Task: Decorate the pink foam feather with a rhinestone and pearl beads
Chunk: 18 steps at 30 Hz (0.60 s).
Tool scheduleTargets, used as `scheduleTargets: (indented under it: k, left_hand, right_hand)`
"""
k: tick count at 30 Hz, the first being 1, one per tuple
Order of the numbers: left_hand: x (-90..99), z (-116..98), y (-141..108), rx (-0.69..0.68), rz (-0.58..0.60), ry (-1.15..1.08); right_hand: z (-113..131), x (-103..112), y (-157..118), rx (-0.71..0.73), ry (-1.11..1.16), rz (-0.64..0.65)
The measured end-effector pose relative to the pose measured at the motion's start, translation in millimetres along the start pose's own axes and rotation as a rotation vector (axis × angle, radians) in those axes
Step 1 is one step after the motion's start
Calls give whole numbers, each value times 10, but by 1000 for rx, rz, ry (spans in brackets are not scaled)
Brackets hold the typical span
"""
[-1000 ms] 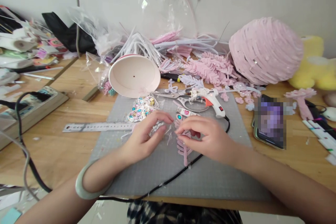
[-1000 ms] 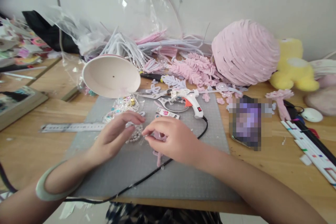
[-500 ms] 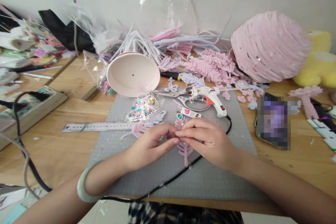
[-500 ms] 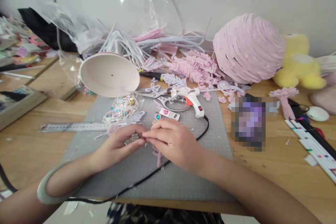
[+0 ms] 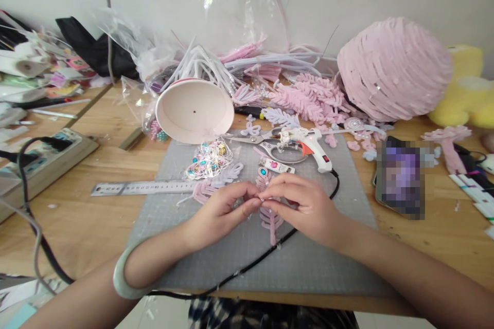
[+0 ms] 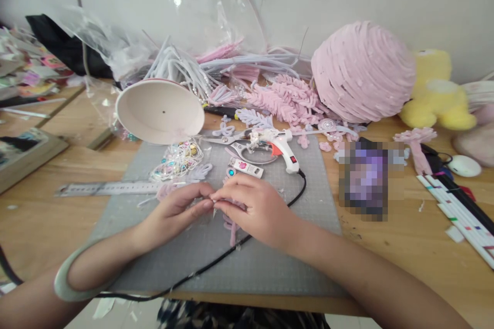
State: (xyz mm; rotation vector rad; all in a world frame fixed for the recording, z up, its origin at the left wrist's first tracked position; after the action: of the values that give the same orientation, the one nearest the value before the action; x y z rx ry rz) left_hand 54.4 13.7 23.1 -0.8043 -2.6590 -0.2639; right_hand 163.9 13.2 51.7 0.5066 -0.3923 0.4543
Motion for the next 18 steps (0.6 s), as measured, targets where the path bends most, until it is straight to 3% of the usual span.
scheduleTargets:
  k: [3,18]
  left_hand:
    - [1,-7,1,6,-1,13]
    - [-7,-1,6,32,-4,10]
  right_hand:
    - [58,15,-5,55,-34,-10]
    - [45,-3,-30,54,-51,5]
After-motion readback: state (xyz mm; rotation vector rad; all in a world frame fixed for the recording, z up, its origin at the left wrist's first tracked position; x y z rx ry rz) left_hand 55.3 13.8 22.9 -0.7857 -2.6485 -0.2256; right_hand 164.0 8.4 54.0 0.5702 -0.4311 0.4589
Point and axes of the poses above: each hand's wrist, its own y-axis towards the middle knuckle, its own x-axis out of the back of the hand, z = x × y, the point moved 8 cm from there along y, towards the middle knuckle, and after that the axes turned 2 degrees about y, right-handed, at the moved point
